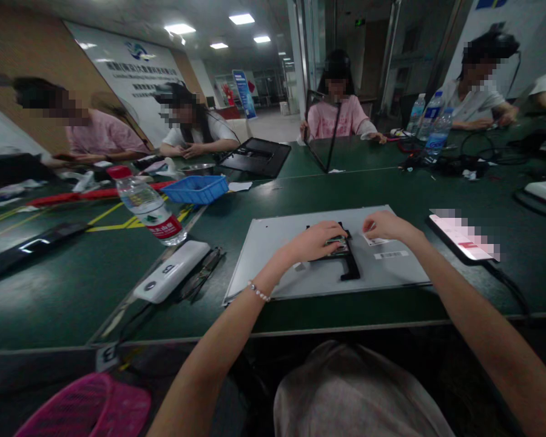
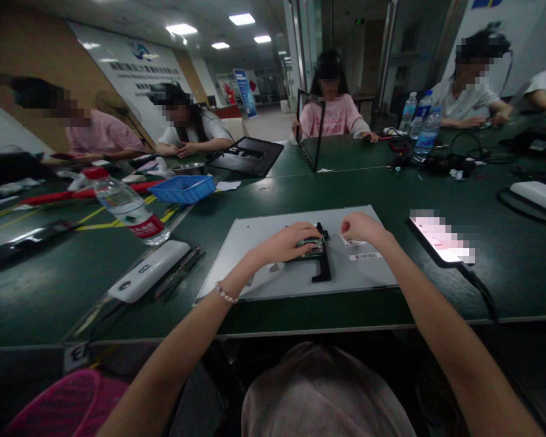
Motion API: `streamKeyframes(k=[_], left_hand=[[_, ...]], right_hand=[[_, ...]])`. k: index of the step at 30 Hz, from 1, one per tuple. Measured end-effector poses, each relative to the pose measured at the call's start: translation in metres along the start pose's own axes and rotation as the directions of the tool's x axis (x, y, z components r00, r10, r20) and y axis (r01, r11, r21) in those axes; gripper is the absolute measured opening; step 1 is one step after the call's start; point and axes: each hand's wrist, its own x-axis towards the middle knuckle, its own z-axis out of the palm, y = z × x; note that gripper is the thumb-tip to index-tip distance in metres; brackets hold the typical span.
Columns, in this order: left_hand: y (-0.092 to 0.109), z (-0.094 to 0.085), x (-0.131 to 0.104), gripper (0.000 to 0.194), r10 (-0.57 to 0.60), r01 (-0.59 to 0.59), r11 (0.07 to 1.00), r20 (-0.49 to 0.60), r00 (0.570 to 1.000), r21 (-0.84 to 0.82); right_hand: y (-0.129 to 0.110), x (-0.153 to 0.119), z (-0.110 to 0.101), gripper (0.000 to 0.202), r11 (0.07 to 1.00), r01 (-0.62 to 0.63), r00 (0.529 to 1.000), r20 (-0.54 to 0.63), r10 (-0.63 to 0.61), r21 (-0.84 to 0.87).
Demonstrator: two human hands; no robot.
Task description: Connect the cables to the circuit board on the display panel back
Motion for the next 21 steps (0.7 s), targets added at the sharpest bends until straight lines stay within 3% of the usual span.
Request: streamKeyframes(k=[11, 15, 21], left_hand=[[0.003, 0.016, 0.002, 0.029, -0.025, 0.025, 0.999, -0.012, 1.000, 0.026], [0.005, 0.015, 0.002, 0.029, -0.021, 0.021, 0.999, 0.000, 1.000, 0.043], [0.005, 0.013, 0.003, 0.028, -0.015, 0.015, 0.998, 0.007, 1.000, 0.059]], right_hand=[[0.012, 0.009, 0.002, 0.030, 0.993, 0.018, 1.000, 0.019, -0.020, 0.118], [0.013, 0.008, -0.001, 0.018, 0.973, 0.115, 0.986, 0.095, -0.137, 0.201], [-0.009, -0.005, -0.006, 0.018, 0.907, 0.260, 0.917, 0.210, -0.339, 0.330]])
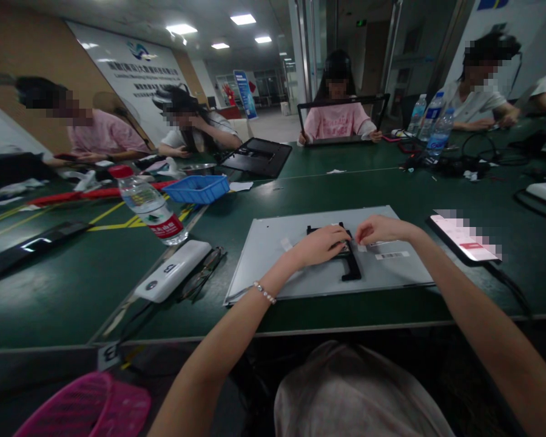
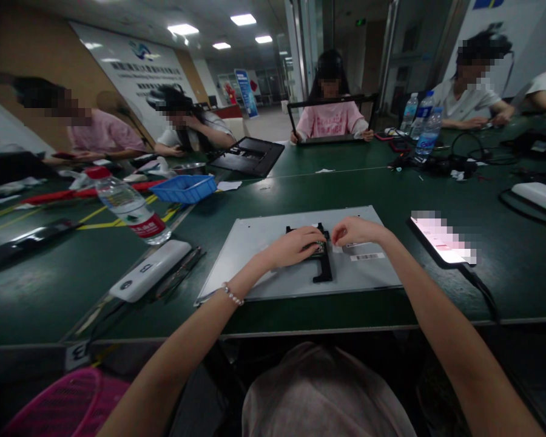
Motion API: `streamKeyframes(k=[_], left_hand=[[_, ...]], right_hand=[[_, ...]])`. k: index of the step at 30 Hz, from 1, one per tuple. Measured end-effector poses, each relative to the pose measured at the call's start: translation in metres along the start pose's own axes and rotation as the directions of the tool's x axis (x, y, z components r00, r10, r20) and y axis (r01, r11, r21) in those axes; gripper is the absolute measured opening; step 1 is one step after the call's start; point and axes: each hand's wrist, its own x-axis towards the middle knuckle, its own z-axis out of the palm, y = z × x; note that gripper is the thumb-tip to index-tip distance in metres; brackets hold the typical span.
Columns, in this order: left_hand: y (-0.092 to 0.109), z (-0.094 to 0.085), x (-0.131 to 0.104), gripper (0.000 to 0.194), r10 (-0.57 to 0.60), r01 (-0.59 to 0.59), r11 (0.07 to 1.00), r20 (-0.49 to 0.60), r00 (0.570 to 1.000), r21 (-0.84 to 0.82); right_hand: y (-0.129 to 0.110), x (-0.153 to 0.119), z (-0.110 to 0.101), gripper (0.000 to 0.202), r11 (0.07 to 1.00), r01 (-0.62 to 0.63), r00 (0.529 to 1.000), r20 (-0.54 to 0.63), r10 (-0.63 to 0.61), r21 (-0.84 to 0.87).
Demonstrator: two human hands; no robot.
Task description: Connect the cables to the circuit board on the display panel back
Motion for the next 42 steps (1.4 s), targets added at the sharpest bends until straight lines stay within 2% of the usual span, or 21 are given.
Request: streamKeyframes(k=[3, 6, 10, 18, 23, 26, 28, 33, 37, 42], left_hand=[[0.000, 0.000, 0.000, 0.028, 0.002, -0.002, 1.000, 0.009, 1.000, 0.013], [0.000, 0.000, 0.000, 0.028, -0.002, 0.002, 1.000, 0.012, 1.000, 0.024], [0.000, 0.001, 0.000, 0.028, -0.005, 0.005, 0.999, -0.006, 1.000, 0.034], [0.005, 0.001, -0.002, 0.030, 0.032, -0.032, 0.999, -0.002, 0.999, 0.022], [0.004, 0.003, -0.002, 0.029, 0.057, -0.058, 0.998, 0.025, 0.998, 0.039], [0.003, 0.004, -0.001, 0.028, 0.057, -0.058, 0.998, 0.029, 0.998, 0.039], [0.003, 0.004, -0.001, 0.028, 0.052, -0.053, 0.998, 0.030, 0.998, 0.038], [0.002, 0.004, -0.001, 0.026, 0.051, -0.052, 0.998, 0.031, 0.998, 0.029], [0.003, 0.003, -0.001, 0.026, 0.057, -0.058, 0.998, 0.036, 0.998, 0.023], [0.002, 0.002, 0.000, 0.026, 0.046, -0.048, 0.998, 0.058, 0.997, 0.033]], right_hand=[[-0.006, 0.001, 0.003, 0.018, 0.999, -0.013, 1.000, 0.012, 0.013, 0.040], [-0.004, 0.004, 0.006, 0.020, 0.994, -0.053, 0.997, -0.050, 0.058, 0.094], [-0.001, 0.009, 0.011, 0.022, 0.995, -0.072, 0.990, -0.119, 0.079, 0.065], [-0.010, 0.014, 0.020, 0.028, 0.992, -0.088, 0.989, -0.110, 0.098, 0.093], [-0.007, 0.015, 0.019, 0.030, 0.995, -0.086, 0.987, -0.132, 0.093, 0.057], [-0.005, 0.013, 0.016, 0.027, 0.999, -0.037, 0.989, -0.143, 0.042, 0.031], [-0.006, 0.011, 0.014, 0.023, 1.000, -0.015, 0.992, -0.123, 0.015, 0.005], [-0.008, 0.009, 0.015, 0.023, 0.996, -0.054, 0.998, -0.028, 0.052, -0.077], [-0.006, 0.009, 0.013, 0.026, 0.997, -0.033, 0.999, -0.022, 0.032, -0.077], [-0.001, 0.008, 0.009, 0.033, 0.994, -0.070, 0.997, -0.049, 0.066, -0.086]])
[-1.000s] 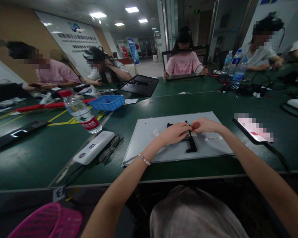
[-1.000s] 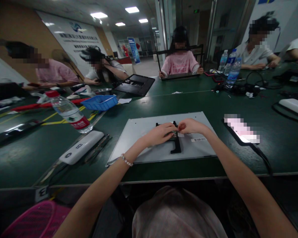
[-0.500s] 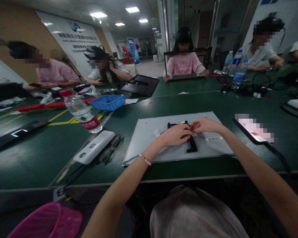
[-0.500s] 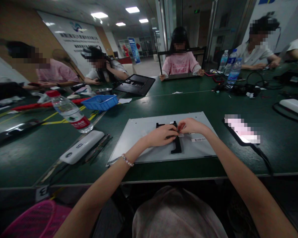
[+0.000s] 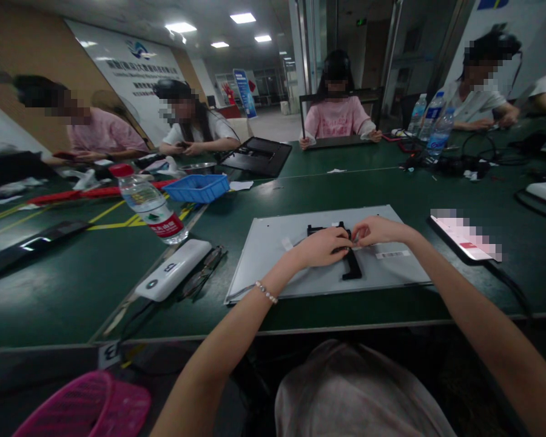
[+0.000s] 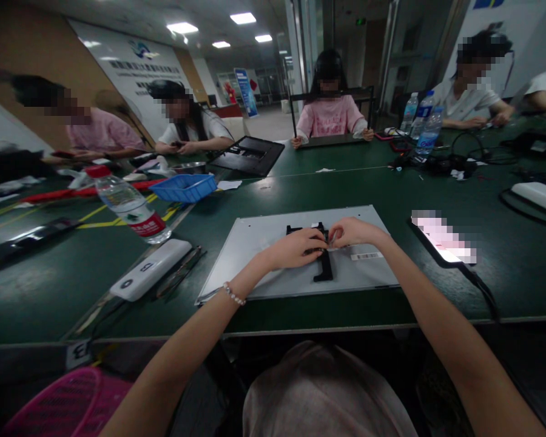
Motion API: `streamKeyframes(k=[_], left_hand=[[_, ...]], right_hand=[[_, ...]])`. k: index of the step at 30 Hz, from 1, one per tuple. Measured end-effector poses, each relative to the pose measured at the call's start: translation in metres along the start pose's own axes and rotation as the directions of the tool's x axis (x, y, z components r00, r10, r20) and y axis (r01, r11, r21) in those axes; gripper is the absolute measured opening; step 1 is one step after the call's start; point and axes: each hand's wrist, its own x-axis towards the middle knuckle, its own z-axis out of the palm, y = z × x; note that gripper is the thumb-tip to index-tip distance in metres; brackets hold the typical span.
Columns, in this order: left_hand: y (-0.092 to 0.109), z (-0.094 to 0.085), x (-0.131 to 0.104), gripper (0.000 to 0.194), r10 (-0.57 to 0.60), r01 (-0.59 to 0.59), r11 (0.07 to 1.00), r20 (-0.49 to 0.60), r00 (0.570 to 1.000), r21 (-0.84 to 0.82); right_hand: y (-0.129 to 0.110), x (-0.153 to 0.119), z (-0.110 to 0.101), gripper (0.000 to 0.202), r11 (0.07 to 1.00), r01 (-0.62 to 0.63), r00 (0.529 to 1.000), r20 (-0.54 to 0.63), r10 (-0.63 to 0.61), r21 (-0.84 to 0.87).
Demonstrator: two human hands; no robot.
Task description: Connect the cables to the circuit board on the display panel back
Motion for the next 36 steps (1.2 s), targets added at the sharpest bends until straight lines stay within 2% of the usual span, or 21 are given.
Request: streamKeyframes(k=[5, 10, 13, 16, 20, 23, 25, 28, 30, 32, 36], left_hand=[[0.000, 0.000, 0.000, 0.026, 0.020, -0.020, 1.000, -0.011, 1.000, -0.005], [0.002, -0.005, 0.000, 0.027, 0.010, -0.010, 1.000, -0.005, 1.000, -0.022], [-0.001, -0.009, -0.003, 0.030, -0.027, 0.026, 0.999, -0.023, 0.999, -0.047], [-0.007, -0.013, -0.006, 0.034, -0.076, 0.074, 0.997, -0.051, 0.996, -0.036], [-0.018, -0.024, -0.011, 0.035, -0.146, 0.149, 0.989, -0.076, 0.986, 0.027], [-0.025, -0.042, -0.021, 0.035, -0.230, 0.242, 0.966, -0.128, 0.965, 0.089], [-0.031, -0.056, -0.035, 0.037, -0.302, 0.327, 0.935, -0.170, 0.938, 0.140], [-0.041, -0.066, -0.063, 0.039, -0.409, 0.441, 0.873, -0.178, 0.895, 0.210], [-0.046, -0.065, -0.082, 0.043, -0.476, 0.496, 0.839, -0.137, 0.868, 0.224], [-0.048, -0.058, -0.098, 0.046, -0.535, 0.538, 0.819, -0.075, 0.842, 0.201], [-0.048, -0.045, -0.109, 0.045, -0.567, 0.565, 0.822, 0.004, 0.824, 0.074]], right_hand=[[-0.001, 0.002, 0.005, 0.031, 0.999, 0.002, 0.999, 0.048, -0.003, 0.032], [0.000, -0.001, 0.003, 0.020, 0.998, -0.011, 1.000, 0.021, 0.010, 0.062], [0.008, -0.003, -0.004, 0.019, 0.997, -0.073, 0.995, -0.061, 0.075, 0.034], [0.018, -0.005, -0.012, 0.018, 0.983, -0.182, 0.971, -0.165, 0.175, -0.034], [0.029, -0.008, -0.016, 0.024, 0.917, -0.359, 0.905, -0.304, 0.297, -0.174], [0.029, -0.009, -0.015, 0.035, 0.894, -0.415, 0.861, -0.390, 0.326, -0.170], [0.024, -0.009, -0.013, 0.037, 0.915, -0.378, 0.867, -0.401, 0.296, -0.142], [0.012, -0.007, -0.010, 0.035, 0.964, -0.236, 0.908, -0.379, 0.175, -0.120], [0.003, -0.004, -0.007, 0.034, 0.987, -0.112, 0.929, -0.365, 0.064, -0.112], [-0.006, 0.003, -0.004, 0.034, 0.990, -0.008, 0.930, -0.365, -0.044, -0.138], [-0.019, 0.024, 0.001, 0.032, 0.945, 0.113, 0.928, -0.308, -0.211, -0.306]])
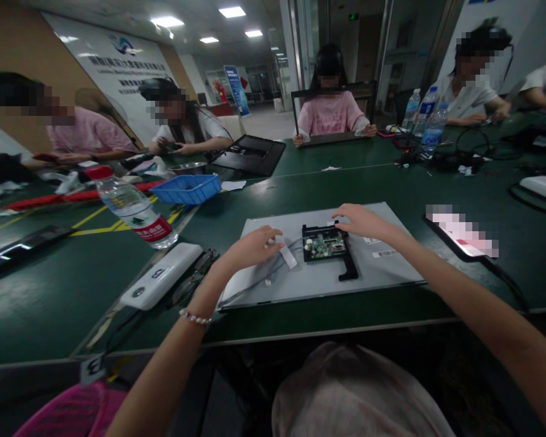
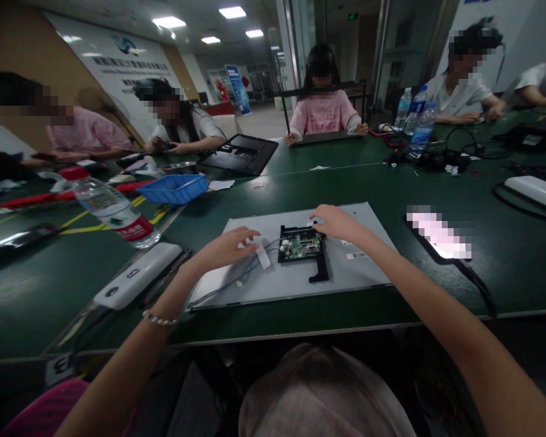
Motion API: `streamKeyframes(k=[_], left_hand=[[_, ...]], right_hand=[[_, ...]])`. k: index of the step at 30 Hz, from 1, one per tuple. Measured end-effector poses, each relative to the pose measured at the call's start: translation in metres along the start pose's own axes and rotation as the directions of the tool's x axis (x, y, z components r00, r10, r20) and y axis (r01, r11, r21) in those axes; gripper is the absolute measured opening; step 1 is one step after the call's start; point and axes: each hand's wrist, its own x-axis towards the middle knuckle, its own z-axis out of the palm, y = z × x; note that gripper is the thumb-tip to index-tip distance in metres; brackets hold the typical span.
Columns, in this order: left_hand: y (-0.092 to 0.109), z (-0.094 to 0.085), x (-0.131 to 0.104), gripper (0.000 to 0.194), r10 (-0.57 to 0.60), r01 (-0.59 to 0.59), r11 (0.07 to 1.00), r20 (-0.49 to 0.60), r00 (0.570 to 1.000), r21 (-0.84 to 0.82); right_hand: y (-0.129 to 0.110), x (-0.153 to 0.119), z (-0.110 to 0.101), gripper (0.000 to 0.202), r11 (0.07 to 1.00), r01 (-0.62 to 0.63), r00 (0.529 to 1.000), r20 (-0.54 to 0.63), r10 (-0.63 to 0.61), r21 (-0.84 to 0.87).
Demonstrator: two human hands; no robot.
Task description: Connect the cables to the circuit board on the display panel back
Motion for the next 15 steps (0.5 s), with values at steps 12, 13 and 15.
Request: streamKeyframes(k=[12, 13, 15], left_hand=[[-0.033, -0.003, 0.030, 0.029, 0.078, -0.067, 0.987, 0.067, 0.995, -0.147], [-0.040, -0.005, 0.032, 0.030, 0.072, -0.064, 0.990, 0.064, 0.995, -0.125], [-0.053, -0.006, 0.036, 0.030, 0.065, -0.059, 0.994, 0.064, 0.996, -0.092]], right_hand=[[-0.007, 0.036, 0.011, 0.026, 0.974, -0.062, 0.995, 0.064, 0.078, -0.219], [-0.006, 0.037, 0.011, 0.026, 0.976, -0.067, 0.995, 0.054, 0.079, -0.208], [-0.002, 0.039, 0.010, 0.025, 0.983, -0.077, 0.995, 0.057, 0.087, -0.168]])
